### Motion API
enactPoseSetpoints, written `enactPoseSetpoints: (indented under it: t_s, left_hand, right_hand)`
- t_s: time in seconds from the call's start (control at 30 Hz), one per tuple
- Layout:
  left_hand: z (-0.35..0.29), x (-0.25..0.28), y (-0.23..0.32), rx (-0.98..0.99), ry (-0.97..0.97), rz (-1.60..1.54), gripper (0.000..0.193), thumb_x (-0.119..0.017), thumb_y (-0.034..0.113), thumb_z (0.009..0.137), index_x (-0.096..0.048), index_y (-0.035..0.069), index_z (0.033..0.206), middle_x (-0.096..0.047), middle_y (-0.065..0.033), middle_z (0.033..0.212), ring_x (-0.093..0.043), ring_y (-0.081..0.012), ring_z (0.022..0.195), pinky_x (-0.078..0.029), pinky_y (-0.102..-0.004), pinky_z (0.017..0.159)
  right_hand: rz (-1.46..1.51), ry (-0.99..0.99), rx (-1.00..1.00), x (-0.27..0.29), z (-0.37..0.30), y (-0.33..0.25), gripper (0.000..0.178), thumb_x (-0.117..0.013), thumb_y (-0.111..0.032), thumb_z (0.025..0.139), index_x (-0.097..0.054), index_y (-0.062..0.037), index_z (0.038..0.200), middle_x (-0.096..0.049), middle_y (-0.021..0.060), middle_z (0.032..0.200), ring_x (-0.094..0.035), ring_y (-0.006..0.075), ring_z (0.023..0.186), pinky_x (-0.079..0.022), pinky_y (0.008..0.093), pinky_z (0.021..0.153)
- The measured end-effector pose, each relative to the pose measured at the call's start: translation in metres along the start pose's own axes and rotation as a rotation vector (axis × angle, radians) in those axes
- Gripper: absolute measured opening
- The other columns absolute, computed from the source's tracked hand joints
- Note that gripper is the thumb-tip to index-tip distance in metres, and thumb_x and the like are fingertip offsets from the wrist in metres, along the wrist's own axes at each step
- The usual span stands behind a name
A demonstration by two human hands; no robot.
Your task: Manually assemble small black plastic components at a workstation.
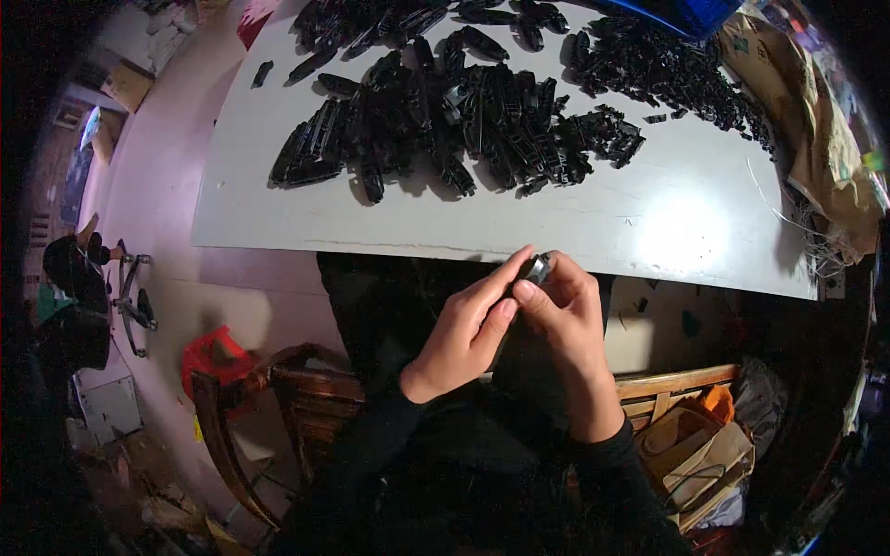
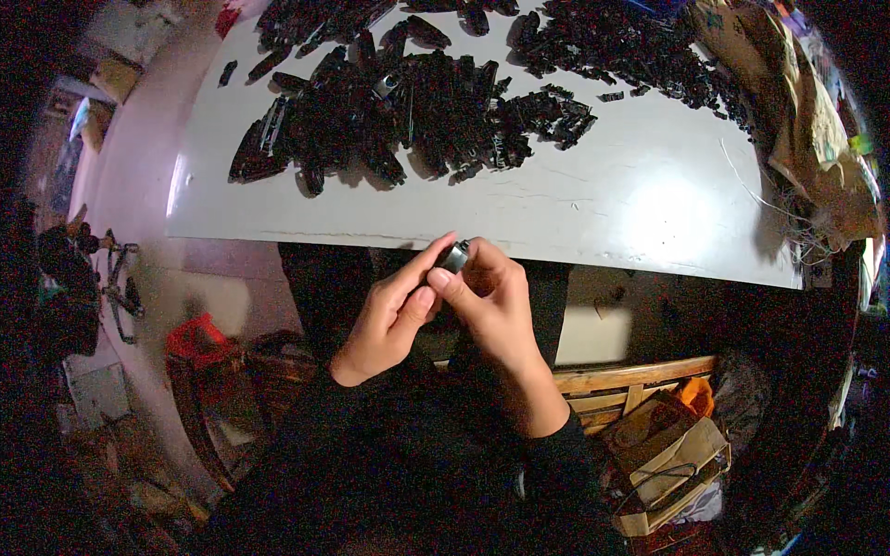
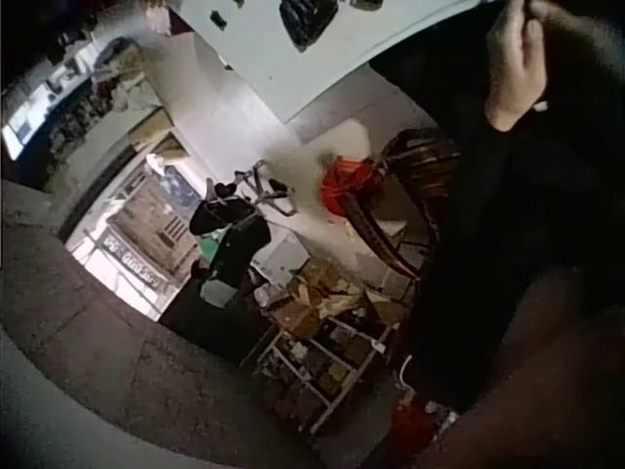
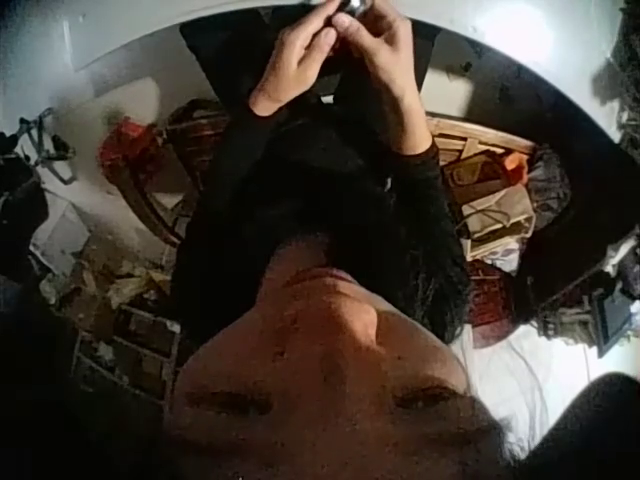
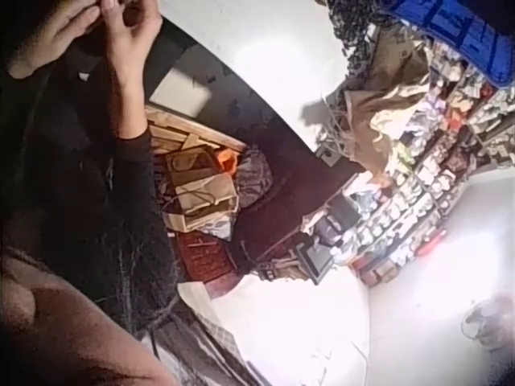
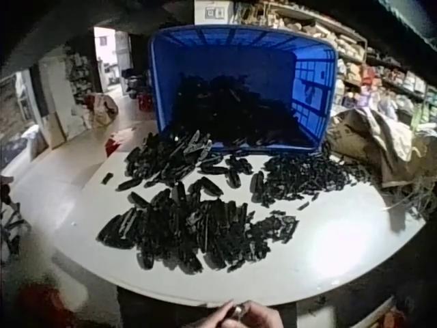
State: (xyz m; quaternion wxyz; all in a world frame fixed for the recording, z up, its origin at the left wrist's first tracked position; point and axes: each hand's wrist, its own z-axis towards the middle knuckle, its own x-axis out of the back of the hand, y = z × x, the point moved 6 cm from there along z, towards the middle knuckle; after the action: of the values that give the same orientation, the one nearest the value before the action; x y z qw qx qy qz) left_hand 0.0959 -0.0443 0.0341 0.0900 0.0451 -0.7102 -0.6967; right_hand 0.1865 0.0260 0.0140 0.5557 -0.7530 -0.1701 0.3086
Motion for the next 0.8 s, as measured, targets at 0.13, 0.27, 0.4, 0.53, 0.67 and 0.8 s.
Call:
enactPoseSetpoints:
  t_s: [0.13,0.27,0.4,0.53,0.67,0.8]
  left_hand:
    - [0.017,0.014,0.012,-0.117,0.026,0.317,0.046,-0.047,0.012,0.089,-0.035,0.002,0.133,-0.054,-0.0209,0.113,-0.058,-0.0330,0.094,-0.047,-0.0367,0.076]
    - [0.048,0.039,0.015,-0.060,0.310,1.180,0.048,-0.051,0.032,0.088,-0.038,0.015,0.131,-0.052,-0.0118,0.085,-0.058,-0.0305,0.056,-0.045,-0.0402,0.046]
    - [0.059,0.050,0.008,-0.004,0.402,1.313,0.033,-0.051,0.033,0.088,-0.045,0.011,0.112,-0.054,-0.0139,0.084,-0.060,-0.0309,0.056,-0.046,-0.0412,0.044]
    - [0.050,0.066,-0.001,0.007,0.455,1.168,0.022,-0.053,0.025,0.088,-0.042,0.009,0.098,-0.057,-0.0152,0.076,-0.060,-0.0272,0.051,-0.045,-0.0399,0.042]
    - [0.026,0.081,-0.013,-0.049,0.491,0.260,0.024,-0.043,0.013,0.093,-0.040,0.003,0.114,-0.054,-0.0075,0.067,-0.053,-0.0103,0.053,-0.040,-0.0223,0.046]
    - [0.017,0.058,-0.011,0.046,0.367,-0.206,0.036,-0.034,0.017,0.096,-0.036,0.002,0.130,-0.056,-0.0064,0.080,-0.048,-0.0078,0.058,-0.040,-0.0205,0.052]
  right_hand:
    - [0.040,0.073,0.079,0.012,0.011,-0.011,0.014,-0.061,-0.012,0.078,-0.051,-0.0034,0.084,-0.054,0.0028,0.072,-0.049,0.0081,0.061,-0.038,0.0193,0.055]
    - [-0.450,0.081,0.369,0.028,0.050,-0.046,0.023,-0.048,-0.002,0.065,-0.046,-0.0027,0.088,-0.046,0.0027,0.076,-0.046,0.0106,0.068,-0.039,0.0236,0.060]
    - [-1.244,0.134,0.629,0.007,0.068,-0.053,0.023,-0.057,-0.003,0.070,-0.051,-0.0055,0.092,-0.053,0.0090,0.079,-0.056,0.0283,0.064,-0.044,0.0366,0.056]
    - [-1.489,0.099,0.476,0.010,0.071,-0.046,0.023,-0.061,-0.007,0.071,-0.053,-0.0073,0.094,-0.055,0.0110,0.083,-0.057,0.0341,0.070,-0.045,0.0418,0.059]
    - [-1.268,0.100,0.492,0.013,0.062,-0.042,0.020,-0.063,-0.007,0.075,-0.054,-0.0049,0.093,-0.057,0.0093,0.074,-0.057,0.0225,0.061,-0.045,0.0338,0.053]
    - [-0.253,-0.064,0.002,0.000,0.040,-0.024,0.015,-0.065,-0.009,0.080,-0.055,-0.0012,0.088,-0.057,0.0051,0.064,-0.048,0.0071,0.051,-0.039,0.0212,0.046]
